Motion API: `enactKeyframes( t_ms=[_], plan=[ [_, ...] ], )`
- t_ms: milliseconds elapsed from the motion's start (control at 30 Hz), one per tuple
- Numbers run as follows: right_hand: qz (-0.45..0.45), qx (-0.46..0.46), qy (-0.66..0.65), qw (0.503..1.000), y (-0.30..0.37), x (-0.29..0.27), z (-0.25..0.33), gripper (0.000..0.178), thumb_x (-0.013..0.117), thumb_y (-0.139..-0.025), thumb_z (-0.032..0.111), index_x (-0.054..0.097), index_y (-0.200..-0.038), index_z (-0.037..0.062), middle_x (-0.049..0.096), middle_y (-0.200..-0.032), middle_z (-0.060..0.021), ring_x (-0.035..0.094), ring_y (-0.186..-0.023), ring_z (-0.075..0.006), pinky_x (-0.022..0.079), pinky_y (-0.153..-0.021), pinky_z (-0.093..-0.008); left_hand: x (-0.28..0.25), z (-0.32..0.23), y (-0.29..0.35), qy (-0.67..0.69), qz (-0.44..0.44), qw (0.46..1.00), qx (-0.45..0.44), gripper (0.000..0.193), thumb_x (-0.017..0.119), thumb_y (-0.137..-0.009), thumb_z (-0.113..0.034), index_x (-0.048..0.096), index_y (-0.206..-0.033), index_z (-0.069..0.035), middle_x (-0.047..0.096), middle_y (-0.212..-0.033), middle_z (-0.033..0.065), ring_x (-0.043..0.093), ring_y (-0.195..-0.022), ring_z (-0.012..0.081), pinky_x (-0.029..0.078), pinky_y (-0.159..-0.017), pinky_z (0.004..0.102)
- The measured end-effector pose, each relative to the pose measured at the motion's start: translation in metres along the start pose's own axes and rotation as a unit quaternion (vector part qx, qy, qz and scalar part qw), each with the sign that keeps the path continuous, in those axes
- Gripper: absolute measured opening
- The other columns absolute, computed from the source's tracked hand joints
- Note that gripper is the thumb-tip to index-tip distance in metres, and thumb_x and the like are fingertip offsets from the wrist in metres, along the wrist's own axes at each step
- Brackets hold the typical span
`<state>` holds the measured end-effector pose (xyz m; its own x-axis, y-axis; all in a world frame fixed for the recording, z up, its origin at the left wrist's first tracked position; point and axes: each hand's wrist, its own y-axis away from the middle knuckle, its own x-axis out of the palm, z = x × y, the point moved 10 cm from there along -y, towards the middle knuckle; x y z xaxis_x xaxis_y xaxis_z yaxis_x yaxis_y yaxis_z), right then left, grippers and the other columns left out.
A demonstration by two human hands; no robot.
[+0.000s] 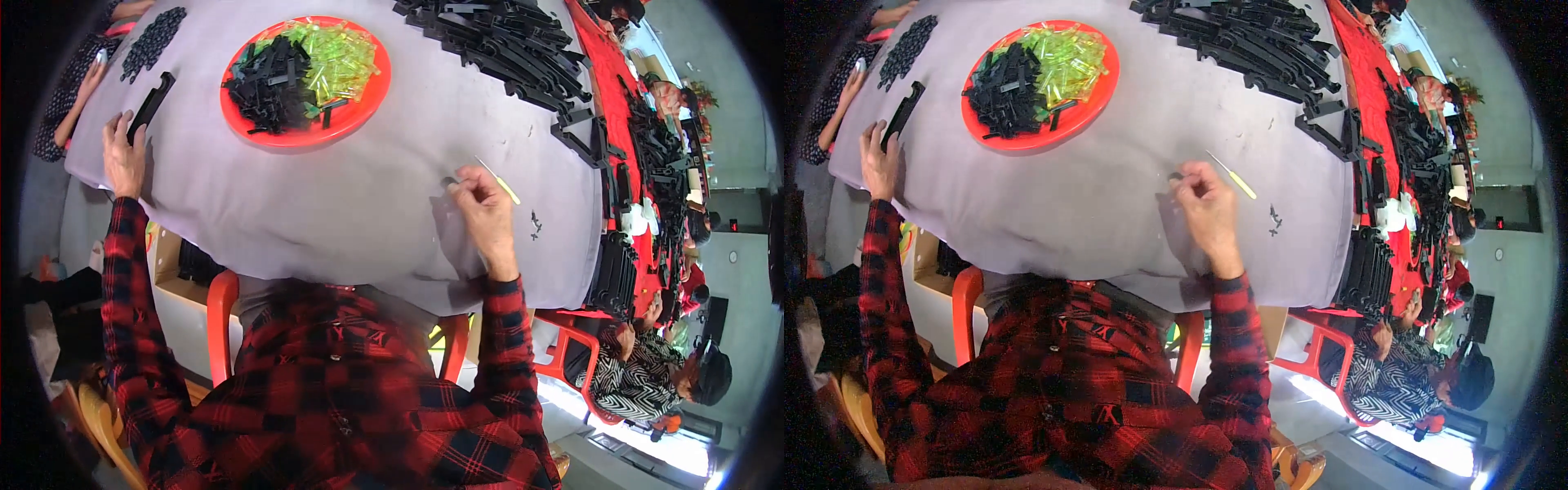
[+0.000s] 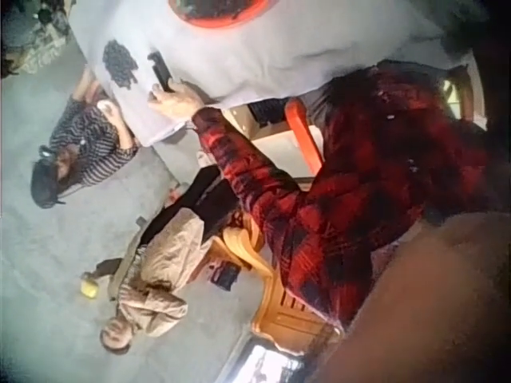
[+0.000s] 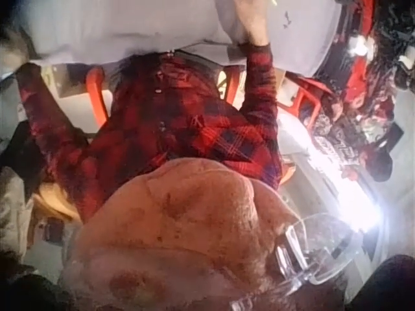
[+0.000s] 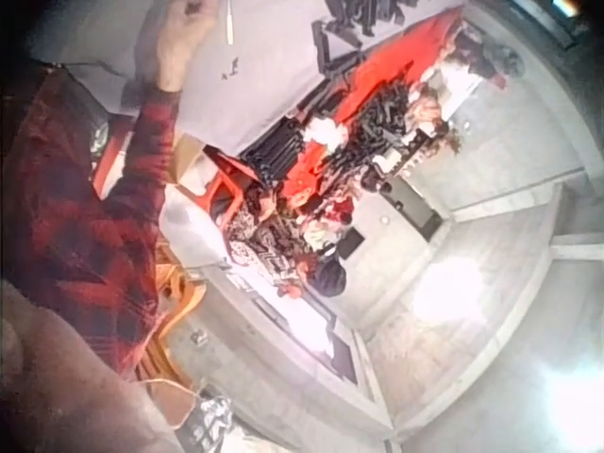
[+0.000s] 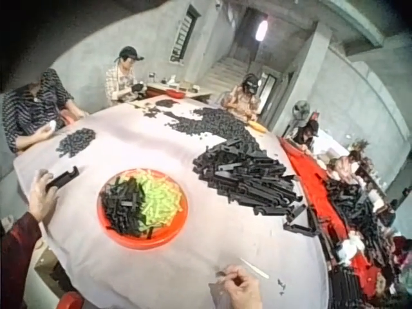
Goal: The person assembles levels by taking green vials from a tray and pressing them into black plastic frames by hand.
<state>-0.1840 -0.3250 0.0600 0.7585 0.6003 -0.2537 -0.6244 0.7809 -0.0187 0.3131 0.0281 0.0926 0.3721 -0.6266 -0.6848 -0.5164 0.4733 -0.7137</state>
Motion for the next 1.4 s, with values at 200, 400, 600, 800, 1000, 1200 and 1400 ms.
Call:
enactKeyframes(
  t_ms=[200,400,600,800,1000,1200,1400],
  plan=[
    [-0.097,-0.068,0.175,0.977,-0.081,-0.067,0.015,0.013,0.064,-0.092,0.001,0.067,-0.104,0.0010,0.060,-0.082,0.0056,0.054,-0.076,-0.0032,0.045,-0.069,-0.0200,0.004,-0.105,0.052,0.174,0.086,0.980,-0.037,0.028,0.067,-0.092,-0.007,0.066,-0.120,-0.002,0.059,-0.101,0.0119,0.062,-0.094,0.0245,0.051,-0.086,0.0353],
    [-0.201,-0.110,0.340,0.912,-0.169,-0.100,0.016,0.031,0.075,-0.080,0.021,0.070,-0.103,0.0022,0.069,-0.087,-0.0141,0.066,-0.077,-0.0240,0.053,-0.072,-0.0368,0.011,-0.121,0.079,0.228,0.098,0.960,-0.131,0.021,0.066,-0.094,-0.004,0.068,-0.114,0.001,0.060,-0.098,0.0097,0.062,-0.090,0.0191,0.051,-0.082,0.0296],
    [-0.328,0.008,0.471,0.819,-0.209,-0.172,-0.032,0.045,0.079,-0.075,0.027,0.070,-0.111,0.0022,0.072,-0.091,-0.0125,0.071,-0.085,-0.0236,0.056,-0.078,-0.0348,0.009,-0.128,0.077,0.221,0.071,0.967,-0.106,0.017,0.066,-0.094,-0.003,0.069,-0.110,0.000,0.060,-0.096,0.0099,0.061,-0.088,0.0214,0.050,-0.079,0.0310],
    [-0.315,0.154,0.145,0.925,-0.218,-0.151,-0.066,0.033,0.083,-0.077,0.014,0.065,-0.101,0.0002,0.068,-0.079,-0.0056,0.067,-0.068,-0.0155,0.052,-0.051,-0.0324,0.006,-0.129,0.079,0.191,0.064,0.975,-0.098,0.014,0.066,-0.093,-0.003,0.069,-0.107,-0.001,0.059,-0.095,0.0110,0.061,-0.086,0.0241,0.050,-0.077,0.0328],
    [-0.310,0.023,0.433,0.846,-0.235,-0.130,-0.034,0.041,0.083,-0.072,0.030,0.071,-0.100,0.0030,0.073,-0.091,-0.0170,0.072,-0.086,-0.0327,0.056,-0.078,-0.0408,0.006,-0.129,0.079,0.189,0.061,0.975,-0.101,0.013,0.065,-0.094,-0.003,0.069,-0.105,0.000,0.059,-0.095,0.0100,0.061,-0.087,0.0229,0.050,-0.078,0.0313],
    [-0.316,-0.011,0.396,0.862,-0.229,-0.139,-0.034,0.029,0.081,-0.071,0.026,0.070,-0.088,0.0046,0.073,-0.086,-0.0179,0.071,-0.087,-0.0375,0.055,-0.081,-0.0435,0.006,-0.132,0.078,0.201,0.064,0.970,-0.120,0.012,0.064,-0.095,-0.003,0.069,-0.105,0.002,0.059,-0.095,0.0090,0.061,-0.088,0.0213,0.049,-0.078,0.0296],
    [-0.308,-0.045,0.306,0.900,-0.182,-0.147,-0.004,0.015,0.080,-0.078,0.013,0.067,-0.084,0.0064,0.065,-0.072,-0.0006,0.060,-0.062,-0.0086,0.052,-0.054,-0.0278,0.005,-0.139,0.075,0.202,0.061,0.972,-0.104,0.013,0.064,-0.092,-0.003,0.069,-0.104,-0.001,0.056,-0.094,0.0114,0.062,-0.086,0.0258,0.051,-0.079,0.0339]
  ],
)
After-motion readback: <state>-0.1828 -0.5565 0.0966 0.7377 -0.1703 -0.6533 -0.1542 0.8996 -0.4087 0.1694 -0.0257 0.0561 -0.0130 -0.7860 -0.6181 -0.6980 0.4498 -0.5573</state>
